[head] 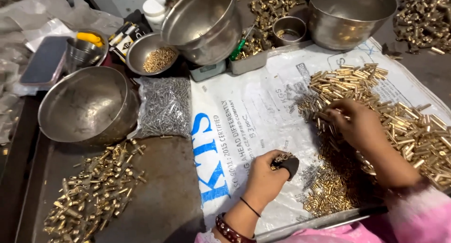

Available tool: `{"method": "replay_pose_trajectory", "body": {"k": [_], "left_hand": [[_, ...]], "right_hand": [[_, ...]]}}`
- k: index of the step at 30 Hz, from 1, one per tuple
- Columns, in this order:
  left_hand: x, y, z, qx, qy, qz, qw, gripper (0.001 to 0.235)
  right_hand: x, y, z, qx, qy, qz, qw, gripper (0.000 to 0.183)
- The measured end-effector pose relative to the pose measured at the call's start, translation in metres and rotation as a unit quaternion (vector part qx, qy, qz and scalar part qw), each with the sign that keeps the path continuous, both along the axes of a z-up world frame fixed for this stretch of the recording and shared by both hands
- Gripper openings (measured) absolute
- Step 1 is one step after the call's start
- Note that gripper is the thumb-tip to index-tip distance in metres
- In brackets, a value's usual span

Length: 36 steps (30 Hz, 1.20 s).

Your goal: The person sorts small brass components and uses a handheld power tool to deburr or polish them.

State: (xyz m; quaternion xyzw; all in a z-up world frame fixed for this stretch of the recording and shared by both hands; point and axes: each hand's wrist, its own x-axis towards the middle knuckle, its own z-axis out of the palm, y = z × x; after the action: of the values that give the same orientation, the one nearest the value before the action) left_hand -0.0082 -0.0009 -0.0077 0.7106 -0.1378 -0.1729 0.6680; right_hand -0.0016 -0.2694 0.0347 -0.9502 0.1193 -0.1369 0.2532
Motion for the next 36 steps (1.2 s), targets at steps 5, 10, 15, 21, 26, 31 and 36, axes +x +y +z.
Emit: {"method": "replay_pose_trajectory", "body": {"k": [5, 10, 15, 21, 26, 31, 36], "left_hand": [[-0.004, -0.006, -0.003, 0.004, 0.067, -0.034, 0.997, 0.030], [-0.005, 0.000, -0.011, 0.113, 0.074, -0.048, 0.990, 0.037], [-0.005, -0.002, -0.017, -0.007, -0.037, -0.093, 0.995, 0.031], [-0.009, 0.001, 0.021, 0.117, 0.038, -0.124, 0.985, 0.032], [-0.006, -0.001, -0.028, -0.043, 0.074, -0.149, 0.985, 0.036], [0.001, -0.001, -0.025, -0.205, 0.202, -0.131, 0.949, 0.019], [0.013, 0.007, 0.018, -0.102, 0.245, -0.018, 0.964, 0.035]], "right_hand": [[-0.033, 0.046, -0.002, 0.356, 0.072, 0.000, 0.932, 0.016], [-0.050, 0.053, -0.020, 0.518, 0.101, 0.099, 0.843, 0.020], [-0.052, 0.060, 0.004, 0.466, 0.123, 0.135, 0.866, 0.024], [-0.051, 0.062, 0.011, 0.422, 0.142, 0.136, 0.885, 0.023], [-0.052, 0.070, 0.027, 0.280, 0.031, 0.257, 0.924, 0.021], [-0.045, 0.055, 0.021, 0.265, 0.023, 0.306, 0.914, 0.023], [-0.043, 0.026, 0.003, 0.148, 0.150, 0.029, 0.977, 0.019]]}}
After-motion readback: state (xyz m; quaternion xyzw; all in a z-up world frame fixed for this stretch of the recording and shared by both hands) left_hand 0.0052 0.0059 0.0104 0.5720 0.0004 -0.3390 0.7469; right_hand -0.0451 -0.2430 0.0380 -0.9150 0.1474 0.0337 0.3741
